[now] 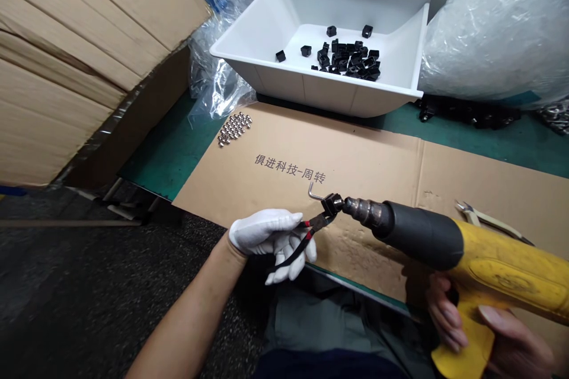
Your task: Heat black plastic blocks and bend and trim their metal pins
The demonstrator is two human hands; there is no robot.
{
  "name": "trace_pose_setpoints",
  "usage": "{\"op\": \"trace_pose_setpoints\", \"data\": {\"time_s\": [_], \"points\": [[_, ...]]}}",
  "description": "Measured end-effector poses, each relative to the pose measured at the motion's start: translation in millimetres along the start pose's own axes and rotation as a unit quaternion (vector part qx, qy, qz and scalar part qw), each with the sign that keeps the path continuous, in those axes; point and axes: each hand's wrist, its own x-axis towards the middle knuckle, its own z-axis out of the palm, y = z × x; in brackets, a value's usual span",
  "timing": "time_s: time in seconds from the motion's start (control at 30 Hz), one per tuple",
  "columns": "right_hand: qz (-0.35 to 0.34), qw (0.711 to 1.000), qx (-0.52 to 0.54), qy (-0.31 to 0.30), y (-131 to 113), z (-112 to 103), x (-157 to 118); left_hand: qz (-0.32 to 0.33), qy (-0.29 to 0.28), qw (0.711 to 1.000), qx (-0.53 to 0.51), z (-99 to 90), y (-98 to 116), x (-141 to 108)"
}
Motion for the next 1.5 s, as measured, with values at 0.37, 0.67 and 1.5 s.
{"op": "trace_pose_setpoints", "data": {"time_s": [0.37,0.67,1.5], "points": [[-0.013,0.999,0.012,0.027,2.5,5.2,-1.5,0.014,0.001,1.0,-0.009,2.7,-3.0,3.1],[-0.016,1.0,0.007,-0.005,-0.4,1.7,1.8,0.033,-0.003,0.999,-0.036,5.4,-6.1,7.4],[-0.018,1.0,0.016,0.013,-0.3,4.6,1.1,0.025,-0.013,0.998,-0.057,5.3,-10.4,13.6]]}}
